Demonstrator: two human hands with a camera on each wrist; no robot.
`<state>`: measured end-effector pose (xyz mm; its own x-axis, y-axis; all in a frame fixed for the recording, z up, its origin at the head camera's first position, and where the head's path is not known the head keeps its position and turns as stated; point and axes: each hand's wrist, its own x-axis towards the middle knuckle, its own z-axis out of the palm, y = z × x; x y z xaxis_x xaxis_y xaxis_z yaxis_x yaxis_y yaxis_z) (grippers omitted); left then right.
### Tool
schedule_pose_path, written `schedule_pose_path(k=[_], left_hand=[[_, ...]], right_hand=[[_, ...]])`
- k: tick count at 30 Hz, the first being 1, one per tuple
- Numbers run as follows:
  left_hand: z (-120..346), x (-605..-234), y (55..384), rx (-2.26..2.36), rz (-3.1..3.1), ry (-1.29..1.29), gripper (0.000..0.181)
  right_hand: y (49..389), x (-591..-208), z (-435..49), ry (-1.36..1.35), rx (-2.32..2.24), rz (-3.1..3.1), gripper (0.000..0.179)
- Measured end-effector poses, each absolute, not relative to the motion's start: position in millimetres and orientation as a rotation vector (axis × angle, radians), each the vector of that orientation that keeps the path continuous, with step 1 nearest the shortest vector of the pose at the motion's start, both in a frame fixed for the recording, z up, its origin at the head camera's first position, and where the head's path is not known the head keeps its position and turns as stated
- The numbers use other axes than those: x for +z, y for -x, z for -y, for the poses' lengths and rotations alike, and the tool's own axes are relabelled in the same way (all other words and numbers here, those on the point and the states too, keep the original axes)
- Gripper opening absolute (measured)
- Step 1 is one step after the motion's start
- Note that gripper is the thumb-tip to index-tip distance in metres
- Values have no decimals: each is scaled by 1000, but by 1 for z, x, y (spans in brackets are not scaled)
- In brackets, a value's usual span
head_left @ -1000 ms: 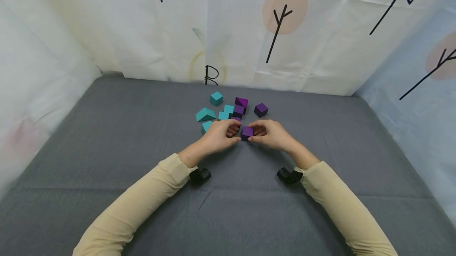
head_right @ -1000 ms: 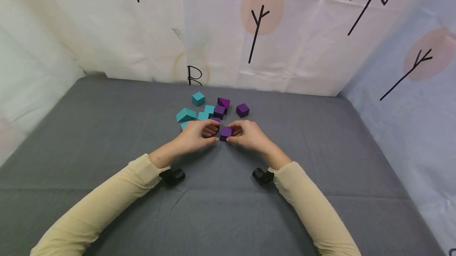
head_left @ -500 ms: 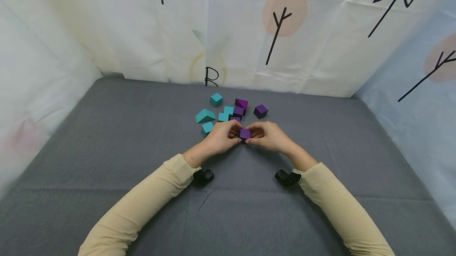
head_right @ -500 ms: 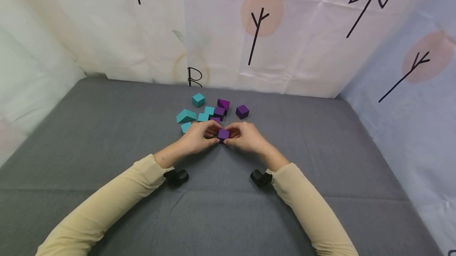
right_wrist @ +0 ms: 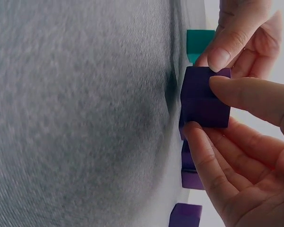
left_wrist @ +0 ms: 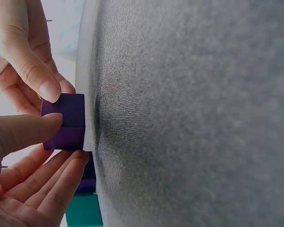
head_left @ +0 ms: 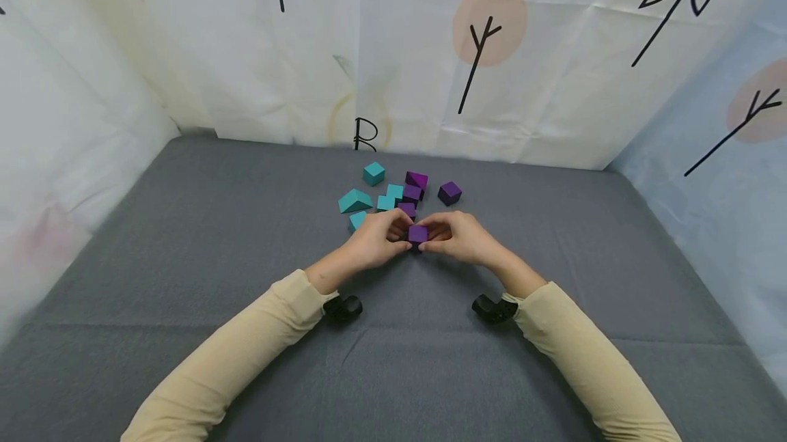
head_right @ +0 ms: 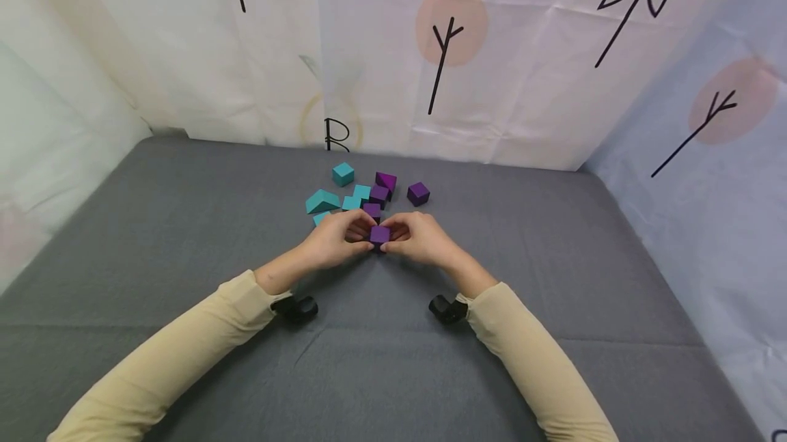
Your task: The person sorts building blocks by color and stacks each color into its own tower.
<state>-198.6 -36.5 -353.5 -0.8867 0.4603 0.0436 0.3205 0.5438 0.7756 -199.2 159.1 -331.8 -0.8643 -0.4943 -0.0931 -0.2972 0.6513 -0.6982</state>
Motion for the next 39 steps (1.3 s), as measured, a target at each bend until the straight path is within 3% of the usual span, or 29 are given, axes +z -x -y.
schedule_pose_path(k=[26,39], left_hand=[[93,-355,165,1190,-2682,-730,27],[124,-349,163,1264,-2661,-664,28]], right_hand=[[183,-336,-111,829,-988,-2488,35],[184,-330,-83,897,-972,-2508,32]])
